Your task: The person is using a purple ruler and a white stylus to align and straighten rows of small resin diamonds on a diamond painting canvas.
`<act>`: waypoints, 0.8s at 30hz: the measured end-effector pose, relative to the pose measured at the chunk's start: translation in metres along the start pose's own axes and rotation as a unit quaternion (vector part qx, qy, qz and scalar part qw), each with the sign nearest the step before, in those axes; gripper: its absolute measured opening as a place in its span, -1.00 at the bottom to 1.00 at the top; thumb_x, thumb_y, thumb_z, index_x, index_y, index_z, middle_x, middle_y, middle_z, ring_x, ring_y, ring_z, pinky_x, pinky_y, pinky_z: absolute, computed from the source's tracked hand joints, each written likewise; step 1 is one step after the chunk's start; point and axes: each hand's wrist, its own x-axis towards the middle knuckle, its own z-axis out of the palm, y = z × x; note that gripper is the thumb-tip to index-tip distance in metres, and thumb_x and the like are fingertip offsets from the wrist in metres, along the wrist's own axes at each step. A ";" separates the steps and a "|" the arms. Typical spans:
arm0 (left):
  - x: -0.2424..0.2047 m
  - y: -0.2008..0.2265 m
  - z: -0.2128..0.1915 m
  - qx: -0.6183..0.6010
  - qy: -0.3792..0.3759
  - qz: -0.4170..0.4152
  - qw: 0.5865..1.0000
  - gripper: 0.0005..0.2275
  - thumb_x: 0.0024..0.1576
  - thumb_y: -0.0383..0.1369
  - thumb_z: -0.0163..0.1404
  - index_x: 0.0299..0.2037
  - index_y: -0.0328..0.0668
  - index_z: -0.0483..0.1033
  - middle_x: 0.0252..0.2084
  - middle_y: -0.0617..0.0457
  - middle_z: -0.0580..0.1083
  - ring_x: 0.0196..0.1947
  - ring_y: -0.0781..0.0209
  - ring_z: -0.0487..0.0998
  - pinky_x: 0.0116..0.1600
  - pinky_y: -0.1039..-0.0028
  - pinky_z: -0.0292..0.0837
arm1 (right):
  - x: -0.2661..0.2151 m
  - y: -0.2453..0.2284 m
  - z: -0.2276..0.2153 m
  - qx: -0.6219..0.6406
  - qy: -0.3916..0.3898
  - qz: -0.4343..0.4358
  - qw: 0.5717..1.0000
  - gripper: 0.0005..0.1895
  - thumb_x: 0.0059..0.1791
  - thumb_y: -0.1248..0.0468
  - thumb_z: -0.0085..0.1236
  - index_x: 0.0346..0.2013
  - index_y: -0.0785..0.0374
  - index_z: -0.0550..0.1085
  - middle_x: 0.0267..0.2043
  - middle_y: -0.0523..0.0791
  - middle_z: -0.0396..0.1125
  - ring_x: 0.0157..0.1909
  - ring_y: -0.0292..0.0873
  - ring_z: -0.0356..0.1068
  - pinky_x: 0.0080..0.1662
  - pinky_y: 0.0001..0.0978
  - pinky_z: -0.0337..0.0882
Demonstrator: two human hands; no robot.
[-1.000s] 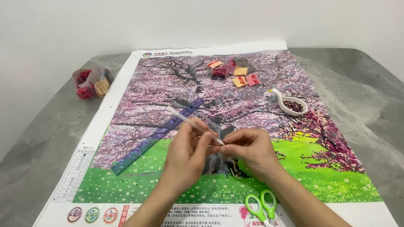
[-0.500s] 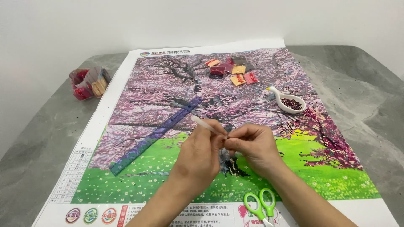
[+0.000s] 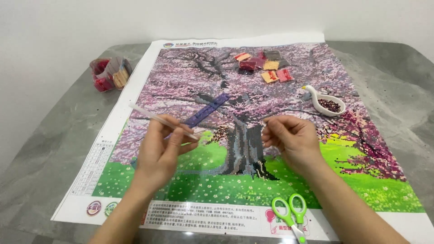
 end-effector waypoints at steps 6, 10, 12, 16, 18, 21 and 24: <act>-0.038 0.006 -0.035 0.119 -0.011 -0.071 0.990 -0.86 0.19 -0.39 -0.17 -0.12 -0.27 0.25 -0.28 -0.14 0.56 -0.29 0.04 0.72 -0.16 0.30 0.76 | 0.039 -0.018 0.002 -0.092 -0.070 -0.007 0.993 -0.76 0.10 0.25 -0.04 -0.31 0.40 0.43 -0.50 0.02 0.35 -0.47 -0.12 0.44 -0.43 -0.38 0.54; -0.053 0.019 -0.034 0.236 -0.045 -0.066 0.968 -0.88 0.17 -0.30 -0.15 -0.18 -0.11 0.37 -0.36 0.09 0.65 -0.35 0.28 0.75 -0.22 0.51 0.73 | 0.080 -0.003 0.001 -0.149 -0.103 -0.016 0.983 -0.73 0.12 0.15 -0.06 -0.31 0.30 0.39 -0.51 -0.08 0.27 -0.46 -0.16 0.43 -0.43 -0.42 0.50; -0.060 0.016 -0.039 0.240 -0.048 -0.052 0.968 -0.88 0.18 -0.32 -0.15 -0.18 -0.13 0.37 -0.36 0.08 0.65 -0.36 0.27 0.75 -0.23 0.51 0.73 | 0.087 0.000 0.006 -0.184 -0.092 0.009 0.978 -0.72 0.14 0.15 -0.09 -0.34 0.28 0.37 -0.52 -0.07 0.26 -0.45 -0.16 0.43 -0.42 -0.39 0.50; -0.076 0.013 -0.051 0.237 -0.040 -0.089 0.966 -0.88 0.17 -0.31 -0.15 -0.20 -0.11 0.39 -0.34 0.09 0.67 -0.34 0.29 0.76 -0.20 0.51 0.77 | 0.087 0.003 0.011 -0.279 -0.063 0.102 0.953 -0.67 0.18 0.19 -0.15 -0.41 0.28 0.35 -0.50 -0.02 0.32 -0.46 -0.13 0.40 -0.40 -0.38 0.49; -0.083 0.010 -0.055 0.222 -0.027 -0.101 0.969 -0.87 0.16 -0.31 -0.14 -0.20 -0.14 0.38 -0.35 0.07 0.66 -0.35 0.28 0.76 -0.21 0.51 0.79 | 0.087 0.005 0.007 -0.282 -0.068 0.106 0.951 -0.66 0.18 0.18 -0.15 -0.42 0.27 0.36 -0.52 -0.03 0.32 -0.47 -0.13 0.39 -0.39 -0.37 0.47; -0.083 0.011 -0.054 0.206 -0.014 -0.113 0.972 -0.87 0.15 -0.32 -0.13 -0.20 -0.17 0.36 -0.35 0.05 0.67 -0.36 0.27 0.77 -0.23 0.50 0.81 | 0.089 0.008 0.006 -0.287 -0.077 0.114 0.948 -0.65 0.18 0.18 -0.15 -0.43 0.27 0.37 -0.53 -0.03 0.31 -0.49 -0.13 0.37 -0.38 -0.38 0.46; -0.066 0.017 -0.041 0.200 -0.029 -0.088 0.975 -0.89 0.17 -0.35 -0.14 -0.19 -0.16 0.35 -0.36 0.04 0.66 -0.37 0.26 0.77 -0.23 0.50 0.80 | 0.088 0.011 0.005 -0.297 -0.084 0.113 0.944 -0.64 0.17 0.18 -0.14 -0.44 0.28 0.37 -0.53 -0.01 0.32 -0.49 -0.13 0.38 -0.39 -0.38 0.47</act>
